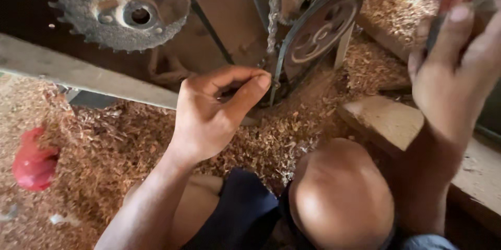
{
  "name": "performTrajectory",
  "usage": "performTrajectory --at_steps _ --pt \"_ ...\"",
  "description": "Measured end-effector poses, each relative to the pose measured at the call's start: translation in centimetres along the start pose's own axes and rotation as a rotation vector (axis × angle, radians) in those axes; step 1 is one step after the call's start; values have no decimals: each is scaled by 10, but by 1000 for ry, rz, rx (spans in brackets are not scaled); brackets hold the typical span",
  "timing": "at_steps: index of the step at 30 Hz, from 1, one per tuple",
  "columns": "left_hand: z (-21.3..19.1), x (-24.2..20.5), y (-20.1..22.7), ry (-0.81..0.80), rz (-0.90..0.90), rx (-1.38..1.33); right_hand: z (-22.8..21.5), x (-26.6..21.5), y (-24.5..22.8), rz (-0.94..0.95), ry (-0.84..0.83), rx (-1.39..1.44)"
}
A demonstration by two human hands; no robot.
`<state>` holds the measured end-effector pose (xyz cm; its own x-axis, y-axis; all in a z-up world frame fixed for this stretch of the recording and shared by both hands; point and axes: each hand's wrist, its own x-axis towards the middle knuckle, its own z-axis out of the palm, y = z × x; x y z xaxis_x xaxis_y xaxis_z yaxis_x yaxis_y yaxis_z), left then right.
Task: The person sits on the floor and repairs a metal chain on a machine. They use pliers to remove a master link, then reattach the chain to the gears and secure it with the master link.
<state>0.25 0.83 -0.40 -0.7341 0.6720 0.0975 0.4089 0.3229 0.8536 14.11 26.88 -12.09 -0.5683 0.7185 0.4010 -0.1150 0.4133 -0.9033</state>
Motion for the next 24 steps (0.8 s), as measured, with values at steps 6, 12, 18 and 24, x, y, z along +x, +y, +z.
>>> performTrajectory --at_steps 6,12,18,24 --pt "1 2 0 21 -28 17 -26 7 -10 418 -608 855" --pt "-1 2 1 21 -91 -20 -1 8 32 -82 -826 1279" --pt "-4 2 -1 2 -6 -53 17 1 28 306 -631 1523" --pt "-5 3 -5 -11 34 7 47 -38 25 473 -417 757"
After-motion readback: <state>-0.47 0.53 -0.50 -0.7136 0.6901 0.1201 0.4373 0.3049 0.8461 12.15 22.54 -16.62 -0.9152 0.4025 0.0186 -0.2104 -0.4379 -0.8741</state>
